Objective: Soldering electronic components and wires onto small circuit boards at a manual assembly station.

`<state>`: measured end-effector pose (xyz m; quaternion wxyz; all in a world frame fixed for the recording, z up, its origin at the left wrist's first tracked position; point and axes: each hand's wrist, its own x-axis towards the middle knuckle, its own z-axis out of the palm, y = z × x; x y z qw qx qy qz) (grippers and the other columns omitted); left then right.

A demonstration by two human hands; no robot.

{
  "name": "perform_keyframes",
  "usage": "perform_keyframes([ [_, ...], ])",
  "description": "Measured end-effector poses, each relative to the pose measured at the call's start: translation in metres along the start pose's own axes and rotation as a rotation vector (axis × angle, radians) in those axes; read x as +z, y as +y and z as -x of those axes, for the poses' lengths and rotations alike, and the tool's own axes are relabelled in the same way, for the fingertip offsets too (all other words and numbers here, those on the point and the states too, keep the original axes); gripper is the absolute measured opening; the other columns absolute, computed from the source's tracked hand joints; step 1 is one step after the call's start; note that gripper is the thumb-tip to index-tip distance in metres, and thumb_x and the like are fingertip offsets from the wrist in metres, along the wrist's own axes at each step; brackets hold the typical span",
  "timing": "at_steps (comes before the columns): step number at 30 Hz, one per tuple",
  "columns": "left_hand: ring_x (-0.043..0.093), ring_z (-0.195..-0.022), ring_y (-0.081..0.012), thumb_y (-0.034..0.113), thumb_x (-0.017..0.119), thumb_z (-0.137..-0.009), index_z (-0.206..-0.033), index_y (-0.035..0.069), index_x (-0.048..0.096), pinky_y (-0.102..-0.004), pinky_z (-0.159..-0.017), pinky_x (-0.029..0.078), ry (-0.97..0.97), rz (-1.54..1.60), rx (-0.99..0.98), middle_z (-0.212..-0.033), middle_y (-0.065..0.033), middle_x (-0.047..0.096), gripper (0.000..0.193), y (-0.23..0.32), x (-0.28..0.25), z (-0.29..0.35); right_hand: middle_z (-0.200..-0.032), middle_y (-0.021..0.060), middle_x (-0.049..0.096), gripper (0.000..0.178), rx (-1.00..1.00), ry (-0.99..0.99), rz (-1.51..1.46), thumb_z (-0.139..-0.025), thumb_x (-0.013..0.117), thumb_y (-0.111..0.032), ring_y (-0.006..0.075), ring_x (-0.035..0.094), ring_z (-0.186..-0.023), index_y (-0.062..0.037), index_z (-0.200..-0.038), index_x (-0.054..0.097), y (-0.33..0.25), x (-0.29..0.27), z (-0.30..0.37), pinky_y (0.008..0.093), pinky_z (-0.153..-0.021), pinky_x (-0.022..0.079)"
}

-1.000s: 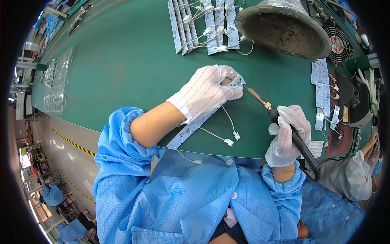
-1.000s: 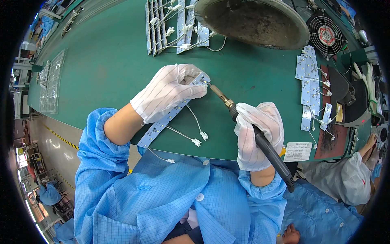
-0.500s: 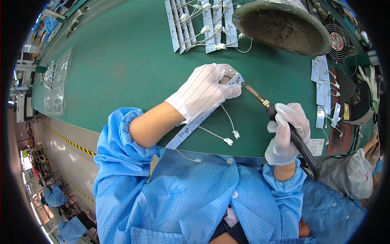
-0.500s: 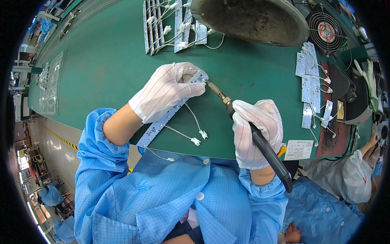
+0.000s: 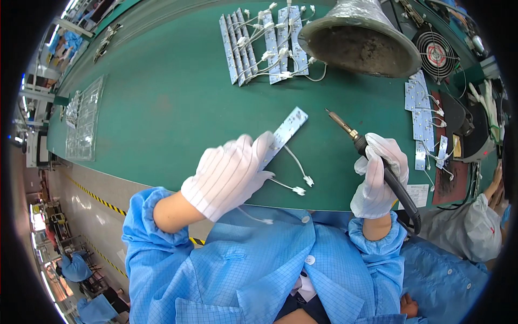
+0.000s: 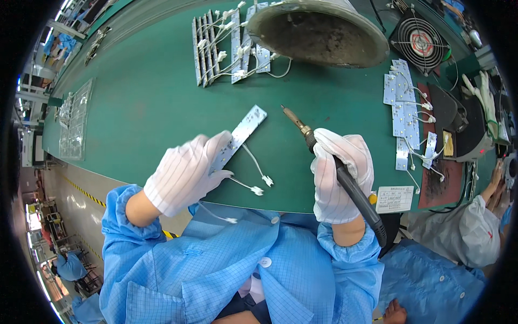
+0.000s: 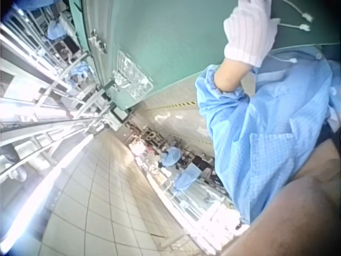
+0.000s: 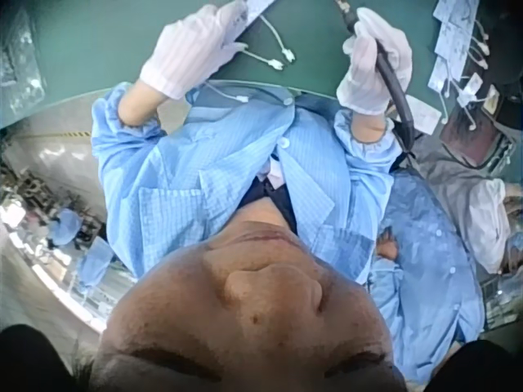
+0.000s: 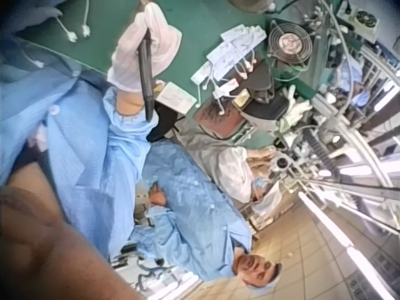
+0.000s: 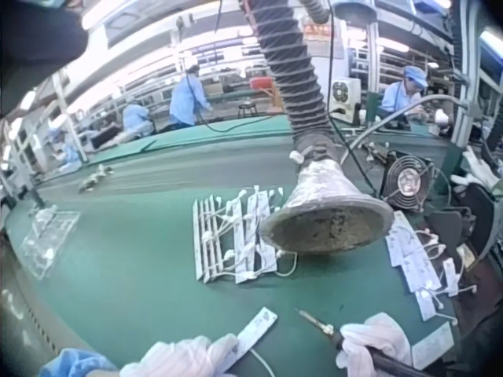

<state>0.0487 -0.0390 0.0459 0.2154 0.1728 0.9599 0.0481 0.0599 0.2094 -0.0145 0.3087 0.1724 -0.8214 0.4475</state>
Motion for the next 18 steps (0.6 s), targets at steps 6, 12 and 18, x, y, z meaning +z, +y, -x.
perform_keyframes([
  [6, 0.064, -0.083, -0.0323, 0.017, 0.064, -0.078, -0.107, 0.008, 0.058, -0.0393, -0.074, 0.051, 0.456, 0.291, -0.266, -0.09, -0.0155, 0.065, 0.03, -0.079, -0.026, 0.024, -0.095, 0.0169, 0.062, 0.02, 0.145, -0.024, -0.107, -0.083, 0.049, -0.004, 0.0183, 0.058, -0.078, 0.0054, -0.1, 0.052, -0.008, -0.006, 0.002, 0.0286, -0.075, 0.047],
  [12, 0.061, -0.09, -0.0368, 0.03, 0.062, -0.084, -0.099, 0.006, 0.06, -0.043, -0.078, 0.048, 0.622, -0.066, -0.814, -0.094, -0.0182, 0.065, 0.028, -0.231, -0.02, 0.005, -0.097, 0.0159, 0.063, 0.02, -0.12, -0.044, 0.128, -0.083, 0.052, -0.003, 0.0199, 0.058, -0.08, 0.0044, -0.101, 0.054, -0.003, -0.003, 0.001, 0.0285, -0.075, 0.047],
  [18, 0.053, -0.11, -0.0322, 0.036, 0.055, -0.088, -0.107, 0.013, 0.066, -0.0429, -0.092, 0.043, 0.844, -0.281, -0.768, -0.119, -0.0083, 0.059, 0.033, -0.199, -0.019, -0.018, -0.096, 0.0147, 0.063, 0.018, -0.2, -0.02, 0.253, -0.083, 0.053, -0.005, 0.0171, 0.058, -0.077, 0.0038, -0.098, 0.057, 0.001, 0.002, -0.004, 0.0268, -0.069, 0.047],
])
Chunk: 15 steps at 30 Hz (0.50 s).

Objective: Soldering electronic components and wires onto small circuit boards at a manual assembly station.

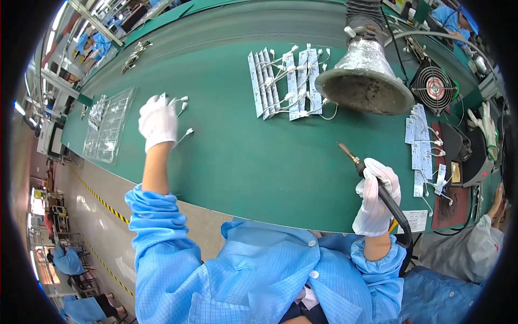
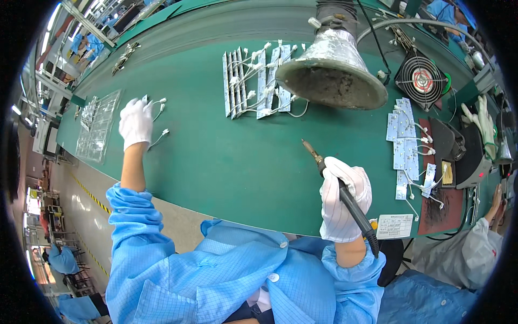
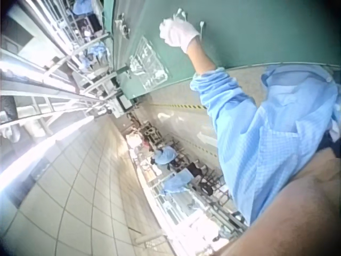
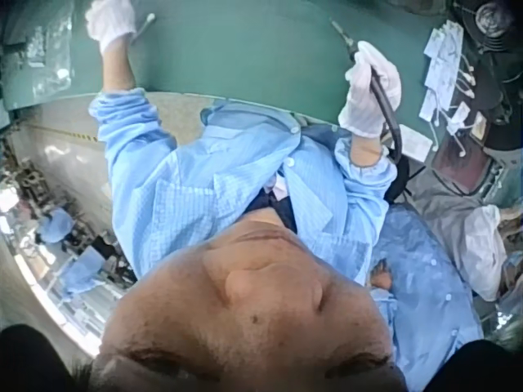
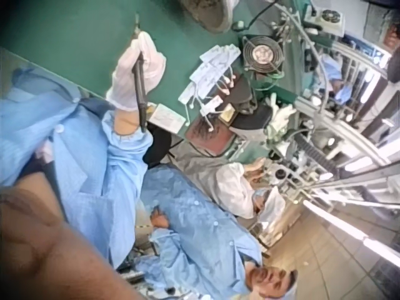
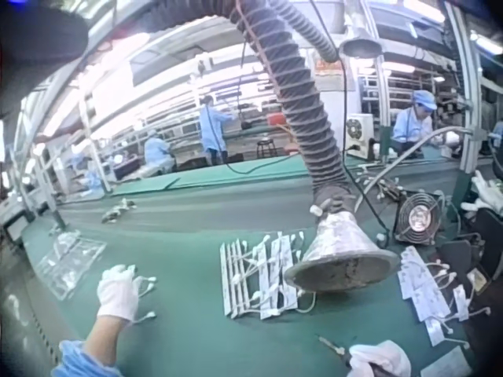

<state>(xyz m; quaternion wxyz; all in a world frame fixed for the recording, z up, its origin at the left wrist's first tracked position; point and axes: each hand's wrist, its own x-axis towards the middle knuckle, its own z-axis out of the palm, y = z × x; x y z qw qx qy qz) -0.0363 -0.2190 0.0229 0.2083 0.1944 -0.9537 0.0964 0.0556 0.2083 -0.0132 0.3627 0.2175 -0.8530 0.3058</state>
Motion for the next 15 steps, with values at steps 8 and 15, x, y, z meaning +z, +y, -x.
perform_keyframes([
  [8, 0.03, -0.132, -0.0387, 0.06, 0.059, -0.078, -0.121, 0.0, 0.054, -0.0554, -0.105, 0.027, -0.279, 0.426, 0.417, -0.138, -0.0256, 0.036, 0.073, 0.134, 0.02, -0.001, -0.093, 0.0116, 0.066, 0.008, 0.464, 0.083, -0.367, -0.08, 0.059, -0.004, 0.0217, 0.059, -0.072, -0.004, -0.088, 0.059, -0.005, 0.0, 0.006, 0.0319, -0.065, 0.046],
  [15, 0.056, -0.11, -0.0282, 0.035, 0.077, -0.069, -0.114, 0.001, 0.057, -0.0409, -0.096, 0.042, -0.427, 1.211, -0.05, -0.112, -0.0152, 0.062, 0.06, 0.143, 0.001, 0.016, -0.085, 0.0088, 0.061, 0.02, 0.27, 0.034, -0.297, -0.08, 0.058, 0.0, 0.012, 0.057, -0.059, -0.0029, -0.1, 0.058, -0.001, 0.002, 0.003, 0.0262, -0.057, 0.046],
])
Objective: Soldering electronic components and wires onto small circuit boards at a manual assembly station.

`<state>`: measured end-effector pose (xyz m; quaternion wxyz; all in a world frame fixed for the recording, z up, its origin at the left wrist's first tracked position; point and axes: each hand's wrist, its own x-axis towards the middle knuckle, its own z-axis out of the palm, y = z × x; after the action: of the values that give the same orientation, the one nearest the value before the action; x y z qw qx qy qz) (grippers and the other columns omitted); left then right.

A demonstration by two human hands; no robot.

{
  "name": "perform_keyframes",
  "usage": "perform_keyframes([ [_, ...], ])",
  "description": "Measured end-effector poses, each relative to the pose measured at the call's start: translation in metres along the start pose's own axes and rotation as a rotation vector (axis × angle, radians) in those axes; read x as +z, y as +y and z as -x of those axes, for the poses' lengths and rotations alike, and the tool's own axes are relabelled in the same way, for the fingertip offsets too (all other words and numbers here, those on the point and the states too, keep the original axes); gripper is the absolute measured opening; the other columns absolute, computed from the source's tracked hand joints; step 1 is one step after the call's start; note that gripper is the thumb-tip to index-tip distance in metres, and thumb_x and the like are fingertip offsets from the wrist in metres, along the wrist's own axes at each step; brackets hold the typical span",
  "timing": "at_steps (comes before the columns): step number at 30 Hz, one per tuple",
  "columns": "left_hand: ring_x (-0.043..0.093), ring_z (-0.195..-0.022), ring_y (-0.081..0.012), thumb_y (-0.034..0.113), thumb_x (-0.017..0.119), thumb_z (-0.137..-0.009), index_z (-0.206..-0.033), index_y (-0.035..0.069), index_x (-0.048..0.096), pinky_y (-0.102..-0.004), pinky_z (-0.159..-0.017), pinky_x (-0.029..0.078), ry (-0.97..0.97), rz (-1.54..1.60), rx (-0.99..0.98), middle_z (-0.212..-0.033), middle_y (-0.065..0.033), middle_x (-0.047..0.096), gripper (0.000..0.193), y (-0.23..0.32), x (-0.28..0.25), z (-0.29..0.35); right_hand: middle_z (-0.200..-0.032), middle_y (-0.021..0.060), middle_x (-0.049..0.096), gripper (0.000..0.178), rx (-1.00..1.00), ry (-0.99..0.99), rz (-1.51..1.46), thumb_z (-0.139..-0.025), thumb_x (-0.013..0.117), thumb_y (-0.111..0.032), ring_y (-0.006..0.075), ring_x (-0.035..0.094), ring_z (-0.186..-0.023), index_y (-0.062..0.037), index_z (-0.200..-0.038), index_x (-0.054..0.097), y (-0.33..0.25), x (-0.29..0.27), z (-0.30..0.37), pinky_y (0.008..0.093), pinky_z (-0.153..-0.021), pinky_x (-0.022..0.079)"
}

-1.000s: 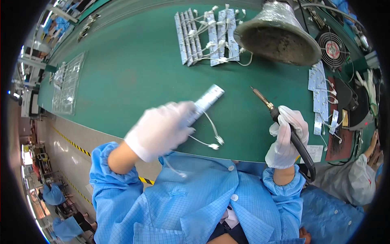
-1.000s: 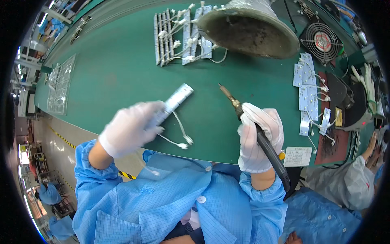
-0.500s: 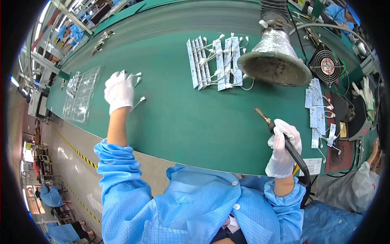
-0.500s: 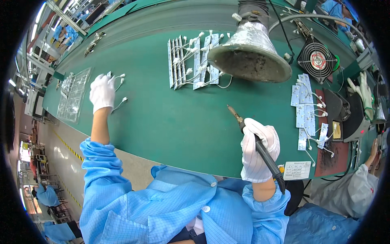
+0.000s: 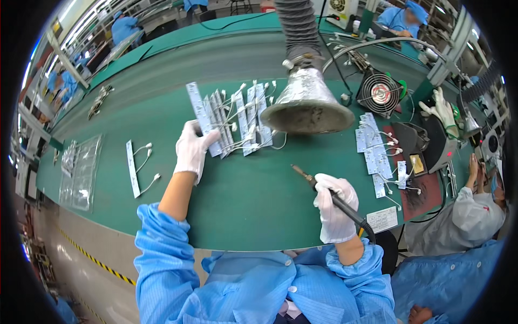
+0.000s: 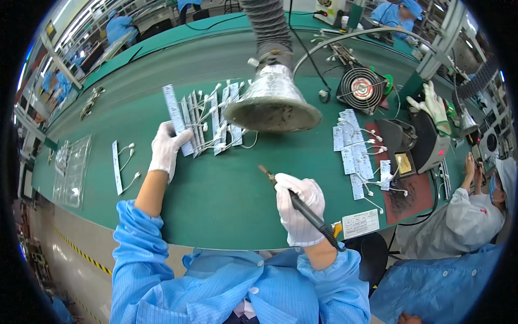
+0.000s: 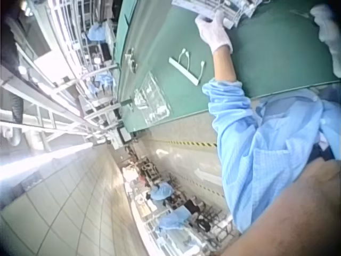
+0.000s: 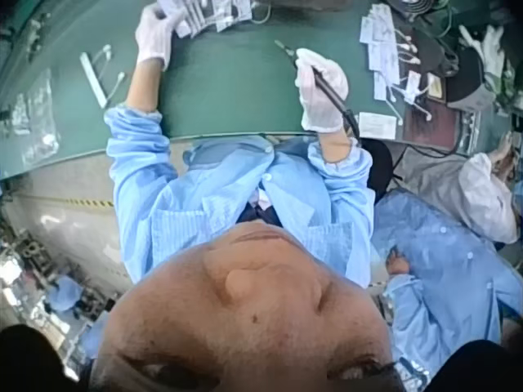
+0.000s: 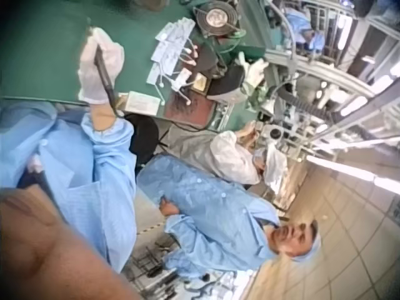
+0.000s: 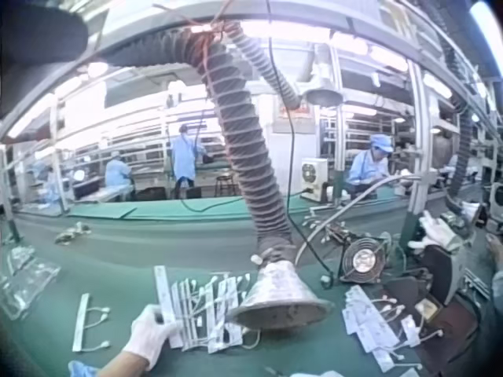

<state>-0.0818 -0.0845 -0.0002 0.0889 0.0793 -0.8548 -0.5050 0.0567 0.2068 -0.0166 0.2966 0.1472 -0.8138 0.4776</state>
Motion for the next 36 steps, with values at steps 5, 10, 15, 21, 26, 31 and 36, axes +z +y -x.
perform_keyframes([
  [5, 0.058, -0.087, -0.0131, 0.009, 0.069, -0.081, -0.116, 0.003, 0.05, -0.0273, -0.081, 0.046, -0.123, 0.839, 0.052, -0.094, -0.0047, 0.061, 0.039, 0.005, -0.001, 0.002, -0.099, 0.0133, 0.061, 0.04, -0.432, 0.012, 0.421, -0.071, 0.063, 0.008, 0.0247, 0.062, -0.078, -0.006, -0.106, 0.053, 0.003, -0.009, -0.007, 0.0334, -0.064, 0.051],
  [10, 0.057, -0.08, -0.0157, 0.008, 0.065, -0.085, -0.119, 0.012, 0.051, -0.0279, -0.067, 0.046, -0.349, 1.398, 0.135, -0.088, -0.0031, 0.06, 0.037, 0.016, -0.023, 0.01, -0.098, 0.0131, 0.062, 0.036, -0.46, 0.081, 0.515, -0.074, 0.064, 0.005, 0.0199, 0.062, -0.074, -0.0045, -0.108, 0.054, 0.01, -0.01, -0.009, 0.0295, -0.06, 0.051],
  [15, 0.053, -0.052, -0.0172, 0.01, 0.067, -0.081, -0.1, -0.001, 0.06, -0.0293, -0.045, 0.038, -1.259, 0.992, 0.668, -0.072, -0.0094, 0.062, 0.023, 0.002, -0.038, 0.017, -0.095, 0.0064, 0.062, 0.02, 0.35, 0.302, -0.316, -0.087, 0.057, -0.003, 0.0053, 0.053, -0.061, 0.0021, -0.106, 0.058, -0.01, 0.001, -0.004, 0.0201, -0.056, 0.045],
  [21, 0.055, -0.072, -0.0064, 0.016, 0.068, -0.082, -0.124, 0.0, 0.055, -0.021, -0.062, 0.046, -1.243, 0.027, -0.206, -0.09, -0.0044, 0.066, 0.046, 0.054, 0.009, 0.071, -0.099, 0.0107, 0.06, 0.026, 0.375, 0.432, -0.206, -0.092, 0.05, -0.013, 0.0087, 0.052, -0.059, 0.0044, -0.111, 0.055, -0.007, 0.004, -0.007, 0.0217, -0.057, 0.043],
  [26, 0.054, -0.063, -0.0084, 0.013, 0.06, -0.082, -0.123, 0.001, 0.055, -0.0235, -0.057, 0.047, -0.931, 0.04, 0.001, -0.078, -0.0032, 0.062, 0.043, 0.045, 0.033, 0.088, -0.097, 0.0129, 0.059, 0.027, 0.247, 0.341, -0.03, -0.095, 0.045, -0.014, 0.0112, 0.052, -0.058, 0.0053, -0.111, 0.053, 0.002, 0.008, -0.003, 0.024, -0.058, 0.044],
  [31, 0.065, -0.053, -0.0205, 0.011, 0.052, -0.083, -0.109, -0.006, 0.058, -0.0297, -0.054, 0.054, -0.858, 0.102, -0.029, -0.062, -0.0089, 0.061, 0.031, 0.044, 0.043, 0.083, -0.103, 0.0161, 0.059, 0.031, 0.134, 0.131, -0.178, -0.091, 0.046, -0.019, 0.0167, 0.056, -0.075, 0.0077, -0.092, 0.06, -0.004, 0.003, 0.009, 0.0276, -0.064, 0.046],
  [36, 0.063, -0.053, -0.0139, 0.01, 0.052, -0.081, -0.119, -0.002, 0.055, -0.0261, -0.053, 0.052, -0.806, 0.086, 0.059, -0.067, -0.0042, 0.059, 0.04, 0.028, 0.046, 0.088, -0.088, 0.0153, 0.059, 0.027, -0.005, -0.082, -0.039, -0.088, 0.047, -0.018, 0.0169, 0.055, -0.073, 0.0066, -0.097, 0.056, -0.003, 0.003, 0.007, 0.0289, -0.062, 0.045],
])
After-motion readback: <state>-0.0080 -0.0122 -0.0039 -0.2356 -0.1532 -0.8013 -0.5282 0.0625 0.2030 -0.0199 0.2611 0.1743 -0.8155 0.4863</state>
